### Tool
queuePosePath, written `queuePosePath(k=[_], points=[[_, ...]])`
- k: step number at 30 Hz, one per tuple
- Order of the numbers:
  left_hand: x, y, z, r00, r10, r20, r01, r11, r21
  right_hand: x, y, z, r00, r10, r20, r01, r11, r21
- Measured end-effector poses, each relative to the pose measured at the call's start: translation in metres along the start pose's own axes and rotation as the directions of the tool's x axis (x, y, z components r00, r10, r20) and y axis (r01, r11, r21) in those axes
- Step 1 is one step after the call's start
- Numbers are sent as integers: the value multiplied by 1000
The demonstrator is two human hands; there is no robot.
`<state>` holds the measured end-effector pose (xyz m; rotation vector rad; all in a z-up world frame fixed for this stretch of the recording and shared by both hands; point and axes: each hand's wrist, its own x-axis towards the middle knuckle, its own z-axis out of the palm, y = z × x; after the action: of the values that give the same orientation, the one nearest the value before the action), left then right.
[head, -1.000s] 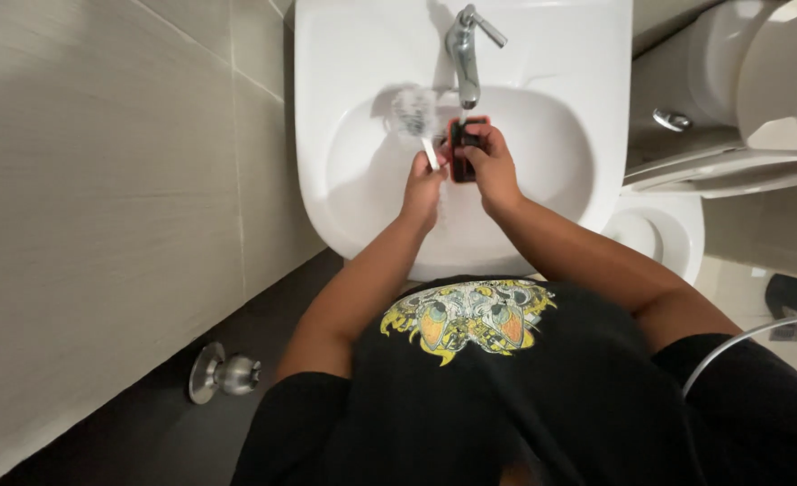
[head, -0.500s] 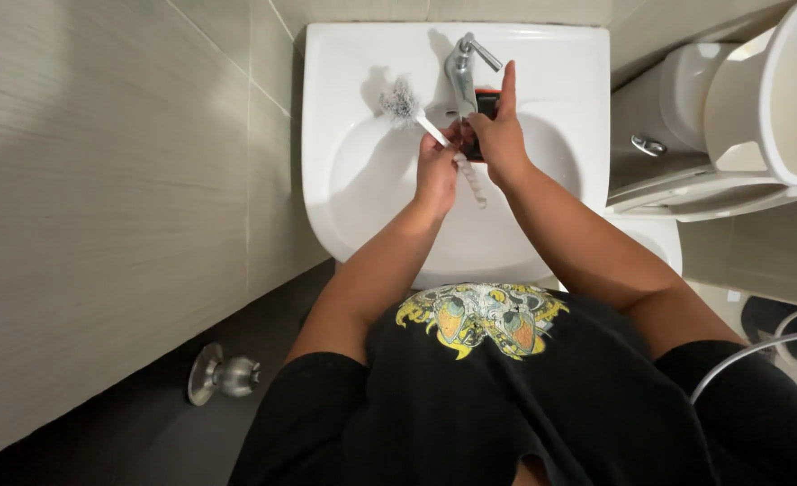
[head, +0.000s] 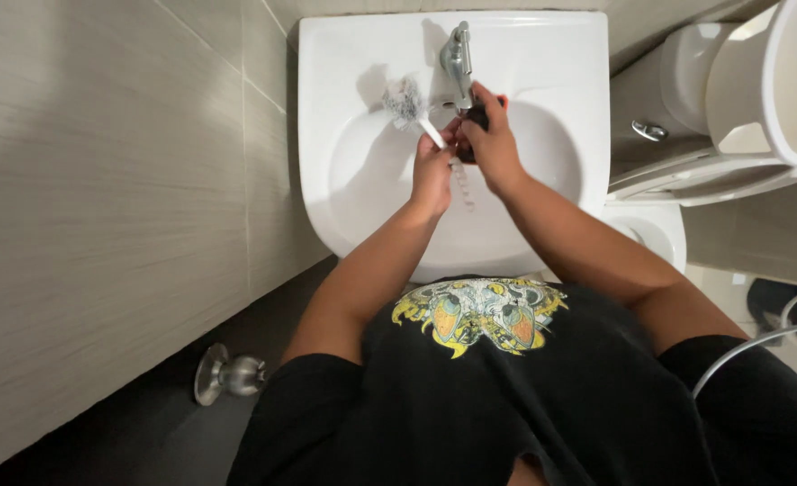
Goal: The person rinses a toilet brush and a scrubbing sponge under running water in a sink. They then move to the toilet and scrub the inside of the bowl with the brush and sponge. Finally, they place the cleaning tools back into a wall-mounted holder.
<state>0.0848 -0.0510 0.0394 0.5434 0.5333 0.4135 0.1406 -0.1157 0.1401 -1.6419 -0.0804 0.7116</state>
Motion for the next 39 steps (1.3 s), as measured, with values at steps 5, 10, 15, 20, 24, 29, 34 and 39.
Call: queuePosePath(k=[5,10,15,20,24,29,34,39], points=[[0,-37,-47,972,-40,-232,138,896,422,-2,89,-14,983,-183,-34,162,933,-322],[-18,-59,-66,955,-37,-294,209,788,579,6,147,-14,979,-200,47,196,845,-498],[-45,-39,-41,958,-15,-286,206,731,651,-25,123,-25,984,-134,114,176,770,-614],[-73,-18,12,980,29,-195,98,786,611,-37,107,-44,958,-261,116,283,816,-505],[-62,-52,-33,993,106,-48,-35,662,749,-44,116,-67,943,-324,82,328,852,-408],[-96,-45,43,986,107,131,-170,608,776,-102,46,-92,955,-289,-68,281,954,-103],[-108,-70,92,944,122,308,-324,531,783,-90,101,-146,885,-421,-199,434,901,22],[-136,-95,160,801,122,586,-583,378,719,-117,77,-201,804,-472,-361,482,874,-68]])
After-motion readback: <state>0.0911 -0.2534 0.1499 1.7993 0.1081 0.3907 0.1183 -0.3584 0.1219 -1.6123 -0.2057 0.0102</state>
